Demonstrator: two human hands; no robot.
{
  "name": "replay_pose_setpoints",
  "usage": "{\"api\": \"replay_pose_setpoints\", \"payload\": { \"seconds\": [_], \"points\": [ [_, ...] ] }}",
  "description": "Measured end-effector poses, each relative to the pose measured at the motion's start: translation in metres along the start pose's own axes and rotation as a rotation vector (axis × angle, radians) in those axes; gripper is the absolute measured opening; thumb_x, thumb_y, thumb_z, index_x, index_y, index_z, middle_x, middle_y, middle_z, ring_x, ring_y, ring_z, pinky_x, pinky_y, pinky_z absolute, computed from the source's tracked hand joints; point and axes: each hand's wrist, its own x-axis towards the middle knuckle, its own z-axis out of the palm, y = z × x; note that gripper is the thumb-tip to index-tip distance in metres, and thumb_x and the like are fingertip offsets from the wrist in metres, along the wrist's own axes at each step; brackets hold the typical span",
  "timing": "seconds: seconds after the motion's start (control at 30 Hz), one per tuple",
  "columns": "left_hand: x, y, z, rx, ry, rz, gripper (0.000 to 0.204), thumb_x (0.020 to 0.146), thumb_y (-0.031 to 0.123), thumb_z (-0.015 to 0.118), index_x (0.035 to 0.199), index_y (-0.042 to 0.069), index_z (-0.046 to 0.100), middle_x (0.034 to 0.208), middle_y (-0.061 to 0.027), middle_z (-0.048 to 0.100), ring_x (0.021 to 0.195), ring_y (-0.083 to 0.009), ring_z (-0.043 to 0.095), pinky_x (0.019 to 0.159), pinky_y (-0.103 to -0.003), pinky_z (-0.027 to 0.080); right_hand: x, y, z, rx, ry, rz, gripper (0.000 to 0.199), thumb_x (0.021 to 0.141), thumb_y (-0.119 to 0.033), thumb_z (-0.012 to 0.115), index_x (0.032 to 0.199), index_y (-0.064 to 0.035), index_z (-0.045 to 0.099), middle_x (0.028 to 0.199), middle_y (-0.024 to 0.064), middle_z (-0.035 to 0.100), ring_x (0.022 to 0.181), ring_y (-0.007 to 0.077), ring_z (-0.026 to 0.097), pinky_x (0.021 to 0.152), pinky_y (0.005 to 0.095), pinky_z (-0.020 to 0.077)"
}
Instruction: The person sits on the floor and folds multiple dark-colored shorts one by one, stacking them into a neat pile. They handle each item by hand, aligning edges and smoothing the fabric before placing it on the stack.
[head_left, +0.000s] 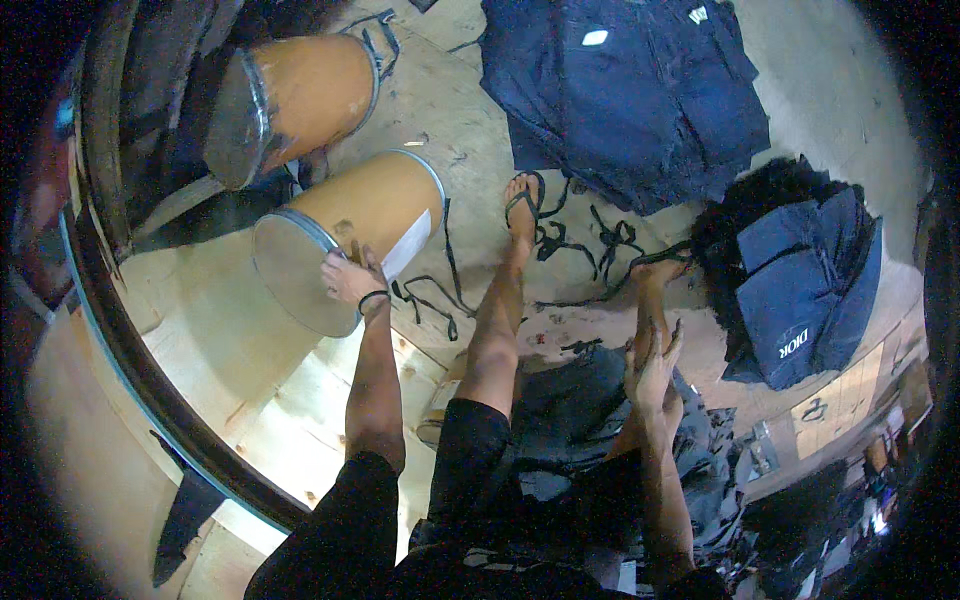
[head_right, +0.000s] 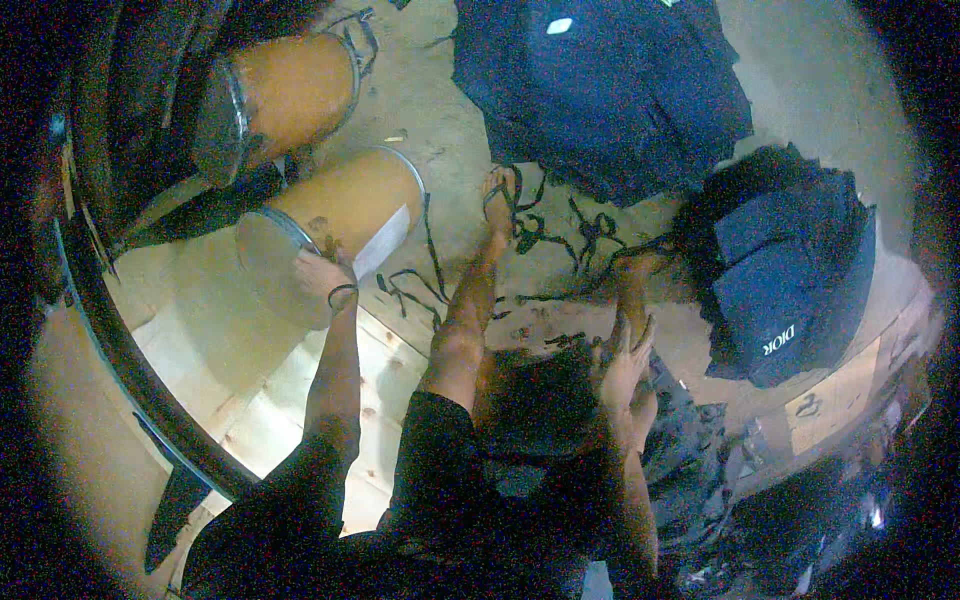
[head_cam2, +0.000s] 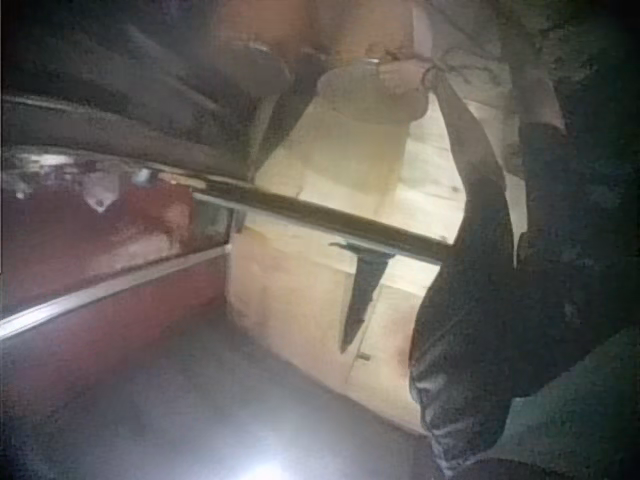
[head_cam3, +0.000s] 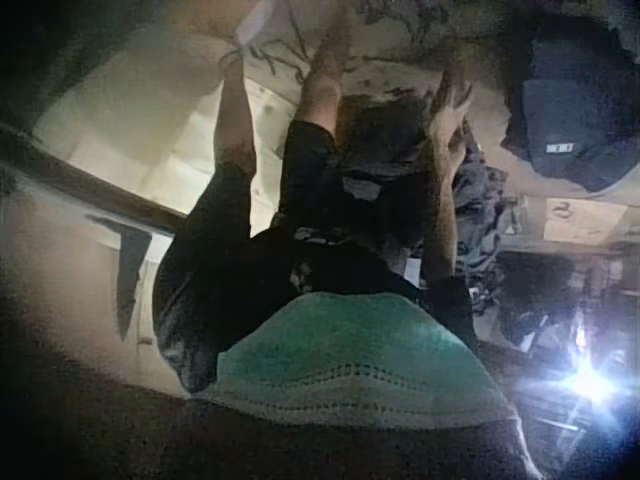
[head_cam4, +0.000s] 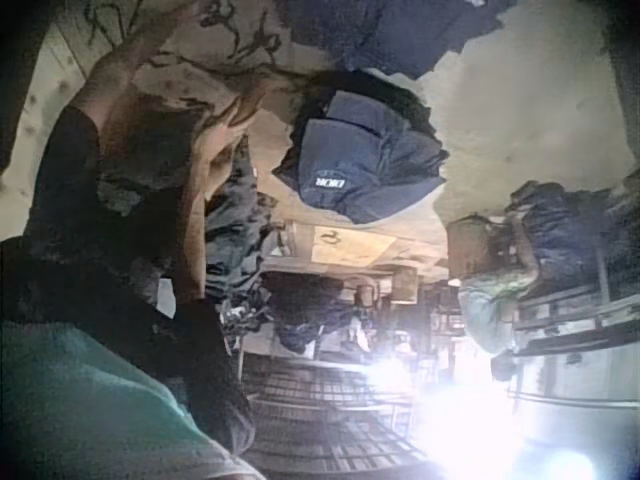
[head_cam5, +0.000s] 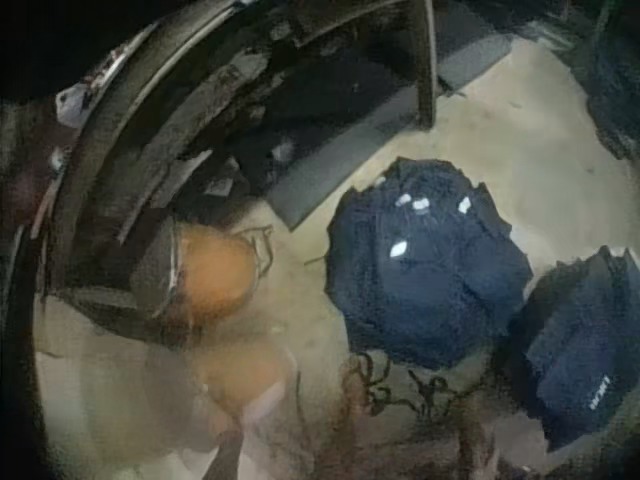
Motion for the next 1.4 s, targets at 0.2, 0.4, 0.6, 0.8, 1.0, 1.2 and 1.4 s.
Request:
{"api": "replay_pose_setpoints", "payload": {
  "seconds": [0.2,0.4,0.6,0.8,1.0,1.2,1.4],
  "points": [
    [0.009,-0.039,-0.045,-0.043,-0.214,0.028,0.059,0.099,0.053,0.055,0.130,0.005,0.065,0.123,-0.0104,0.072,0.109,-0.0294,0.068,0.093,-0.045,0.052,0.017,0.015,-0.014,0.080,-0.147,0.117,0.060,0.092,-0.019,0.072,0.145,-0.0022,0.049,0.160,0.0365,0.027,0.139,0.0551,0.040,0.114,0.0545,0.0394],
    [0.006,-0.056,-0.059,-0.044,-0.365,0.037,0.057,0.099,0.053,0.056,0.129,0.005,0.066,0.123,-0.0112,0.072,0.107,-0.0293,0.068,0.093,-0.044,0.052,0.025,0.038,-0.043,-0.032,-0.156,0.087,0.066,0.088,-0.017,0.070,0.150,-0.0069,0.049,0.159,0.0336,0.027,0.145,0.0545,0.032,0.117,0.0541,0.0389],
    [-0.069,-0.039,-0.056,-0.084,-0.468,0.064,0.056,0.099,0.052,0.057,0.129,0.006,0.066,0.123,-0.0120,0.072,0.106,-0.0292,0.068,0.093,-0.043,0.053,0.032,0.063,-0.083,0.026,-0.172,-0.041,0.063,0.090,-0.021,0.069,0.147,-0.0028,0.050,0.158,0.0358,0.030,0.144,0.0563,0.032,0.117,0.0567,0.0368],
    [-0.203,0.009,-0.041,-0.256,-0.529,0.127,0.054,0.099,0.052,0.059,0.130,0.008,0.066,0.126,-0.0129,0.070,0.108,-0.0281,0.067,0.096,-0.041,0.051,0.037,0.099,-0.127,-0.101,-0.247,-0.174,0.063,0.091,-0.025,0.067,0.146,0.0010,0.050,0.156,0.0380,0.030,0.142,0.0570,0.034,0.117,0.0562,0.0365],
    [-0.323,0.089,-0.067,-0.485,-0.586,0.214,0.052,0.098,0.050,0.063,0.132,0.010,0.065,0.132,-0.0138,0.067,0.115,-0.0261,0.064,0.104,-0.038,0.047,0.041,0.146,-0.179,-0.100,-0.289,-0.154,0.058,0.088,-0.018,0.069,0.139,0.0026,0.051,0.154,0.0379,0.031,0.139,0.0563,0.036,0.116,0.0570,0.0365],
    [-0.376,0.171,-0.118,-0.631,-0.685,0.315,0.050,0.099,0.046,0.063,0.131,0.008,0.066,0.131,-0.0144,0.068,0.114,-0.0261,0.065,0.103,-0.038,0.048,0.025,0.180,-0.206,-0.209,-0.273,-0.048,0.054,0.089,-0.018,0.069,0.135,0.0050,0.054,0.148,0.0330,0.044,0.138,0.0530,0.038,0.116,0.0557,0.0358],
    [-0.325,0.118,-0.163,-0.570,-0.720,0.316,0.048,0.100,0.043,0.063,0.130,0.006,0.066,0.129,-0.0150,0.069,0.114,-0.0260,0.066,0.102,-0.038,0.049,0.020,0.119,-0.152,-0.063,-0.340,-0.174,0.061,0.088,-0.032,0.079,0.132,0.0050,0.058,0.112,0.0256,0.070,0.108,0.0452,0.066,0.099,0.0517,0.0514]
  ]
}}
